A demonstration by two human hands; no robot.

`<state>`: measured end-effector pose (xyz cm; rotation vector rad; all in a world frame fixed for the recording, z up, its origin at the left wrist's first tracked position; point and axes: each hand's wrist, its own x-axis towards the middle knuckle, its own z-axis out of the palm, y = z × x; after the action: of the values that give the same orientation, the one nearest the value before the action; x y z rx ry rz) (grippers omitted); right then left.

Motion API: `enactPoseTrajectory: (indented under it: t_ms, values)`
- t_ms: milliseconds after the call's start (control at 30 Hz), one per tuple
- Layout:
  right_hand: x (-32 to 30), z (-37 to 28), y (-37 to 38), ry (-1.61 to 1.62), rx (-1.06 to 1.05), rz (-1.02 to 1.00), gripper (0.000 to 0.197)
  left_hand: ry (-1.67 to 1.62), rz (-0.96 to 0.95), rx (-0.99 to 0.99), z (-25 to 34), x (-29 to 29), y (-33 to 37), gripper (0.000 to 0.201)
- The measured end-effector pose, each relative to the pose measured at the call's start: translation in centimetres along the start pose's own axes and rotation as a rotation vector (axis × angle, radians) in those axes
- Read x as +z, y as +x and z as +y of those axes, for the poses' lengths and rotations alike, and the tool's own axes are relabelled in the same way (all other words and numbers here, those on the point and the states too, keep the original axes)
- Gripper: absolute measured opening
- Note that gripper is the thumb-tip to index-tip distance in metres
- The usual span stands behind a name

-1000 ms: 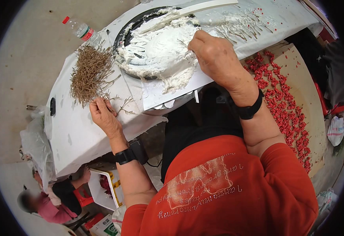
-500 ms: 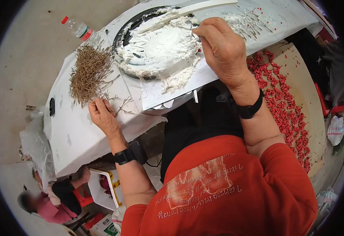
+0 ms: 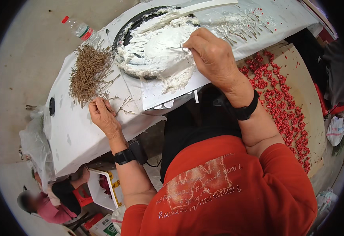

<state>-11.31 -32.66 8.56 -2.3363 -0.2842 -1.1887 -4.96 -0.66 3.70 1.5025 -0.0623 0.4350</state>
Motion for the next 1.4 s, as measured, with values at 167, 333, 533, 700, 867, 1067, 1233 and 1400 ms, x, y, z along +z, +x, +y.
enactPoseTrajectory:
  t_ms: [167, 333, 533, 700, 867, 1067, 1233, 1400]
  values:
    - [-1.4, -0.8, 1.1, 0.100, -0.025, 0.150, 0.016, -0.011, -0.005, -0.003, 0.0, -0.1, 0.0, 0.022]
    - [-0.8, 0.1, 0.2, -0.043, 0.002, 0.005, 0.018, -0.007, -0.010, 0.006, -0.2, -0.1, 0.1, 0.022]
    - [-1.8, -0.3, 1.2, 0.039, -0.010, 0.166, 0.017, -0.004, -0.009, -0.001, 0.0, -0.1, 0.0, 0.022]
    - [-1.2, 0.6, 0.4, 0.013, 0.059, 0.086, 0.015, 0.000, -0.006, 0.000, -0.1, 0.0, 0.0, 0.021]
    - [-1.5, 0.6, 0.5, -0.018, 0.069, 0.110, 0.014, -0.003, -0.012, -0.005, 0.0, 0.0, 0.1, 0.021]
    - [-1.5, 0.4, 0.5, 0.027, 0.087, 0.070, 0.015, 0.007, -0.006, 0.001, -0.1, 0.0, 0.0, 0.021]
    - [-2.1, 0.4, 1.2, 0.040, 0.049, 0.135, 0.015, 0.016, 0.000, 0.007, -0.1, 0.0, 0.1, 0.021]
    - [-2.3, 0.6, 0.9, 0.075, 0.074, 0.150, 0.015, 0.005, -0.010, -0.008, -0.1, 0.0, 0.0, 0.021]
